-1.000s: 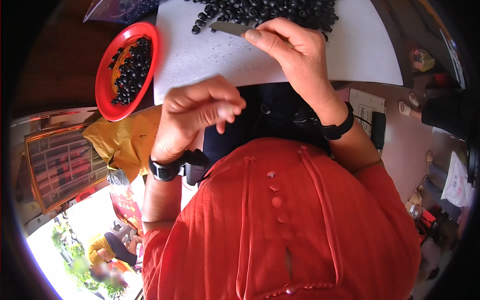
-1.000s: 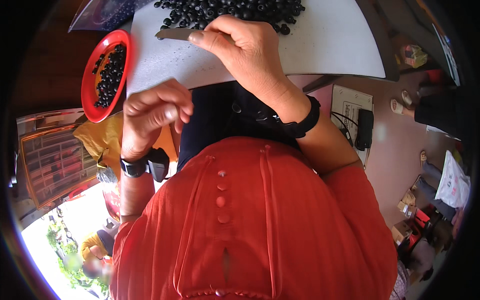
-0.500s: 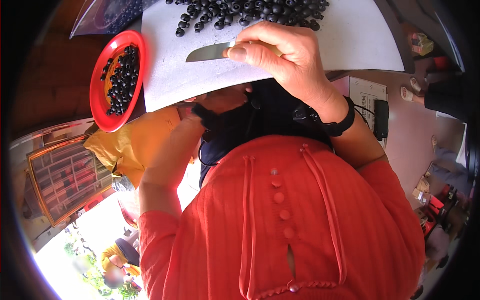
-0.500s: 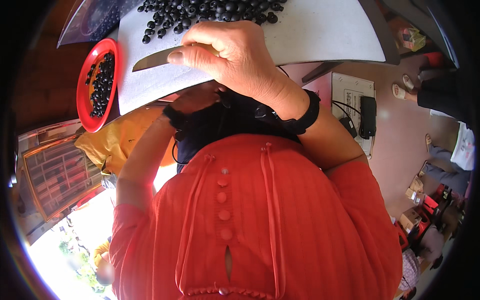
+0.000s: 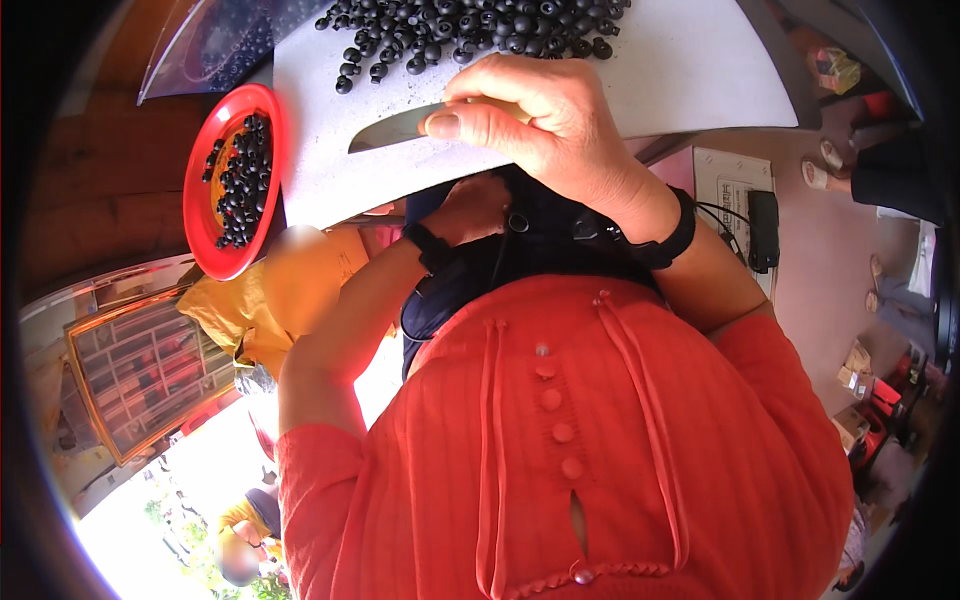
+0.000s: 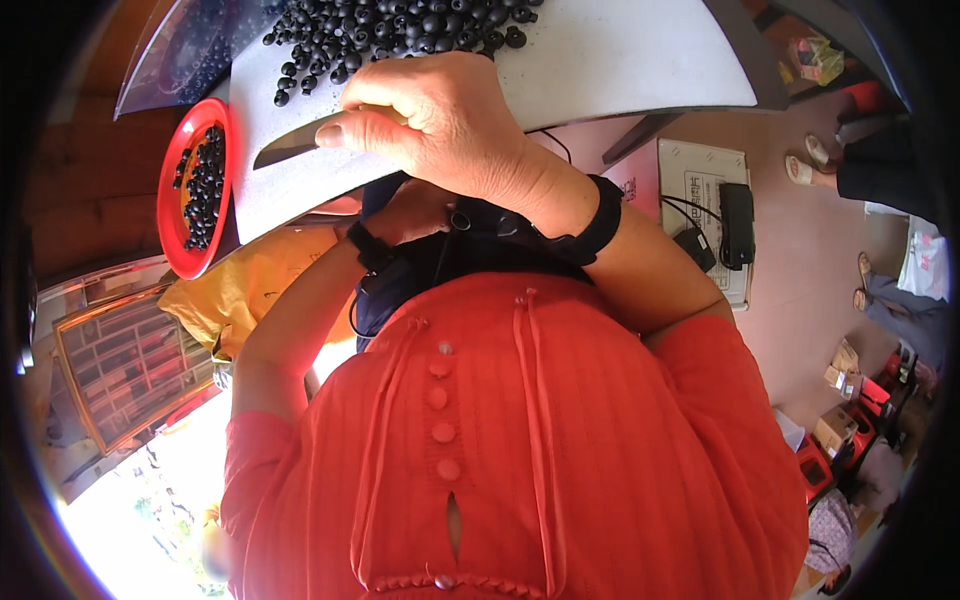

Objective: Manually trimming excess material from small black molded rubber components using a small blade.

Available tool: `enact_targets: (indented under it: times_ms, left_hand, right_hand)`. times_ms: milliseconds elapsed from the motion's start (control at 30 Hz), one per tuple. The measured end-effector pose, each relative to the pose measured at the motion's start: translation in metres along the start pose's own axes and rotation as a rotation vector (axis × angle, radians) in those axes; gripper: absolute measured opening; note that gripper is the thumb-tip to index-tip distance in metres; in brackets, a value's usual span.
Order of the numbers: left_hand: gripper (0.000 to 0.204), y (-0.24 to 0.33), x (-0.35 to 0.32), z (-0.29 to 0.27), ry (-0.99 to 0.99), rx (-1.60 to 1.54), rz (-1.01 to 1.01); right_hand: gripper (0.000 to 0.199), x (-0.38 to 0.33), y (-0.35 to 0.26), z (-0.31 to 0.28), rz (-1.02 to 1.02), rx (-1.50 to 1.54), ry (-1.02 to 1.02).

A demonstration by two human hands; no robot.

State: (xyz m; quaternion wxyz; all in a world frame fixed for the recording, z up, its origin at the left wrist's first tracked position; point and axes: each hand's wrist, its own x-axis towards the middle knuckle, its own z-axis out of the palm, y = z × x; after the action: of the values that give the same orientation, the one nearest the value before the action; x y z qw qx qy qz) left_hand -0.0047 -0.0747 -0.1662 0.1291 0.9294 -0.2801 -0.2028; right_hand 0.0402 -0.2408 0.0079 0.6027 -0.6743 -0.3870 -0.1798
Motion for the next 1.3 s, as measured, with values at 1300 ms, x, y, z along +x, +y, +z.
enact_targets:
  times_ms: [1300]
  left_hand:
    - [0.03,0.047,-0.13,-0.166,1.076,-0.371,-0.236]
  right_hand:
    - [0.018,0.004,-0.007,0.005,0.103,-0.091,0.04]
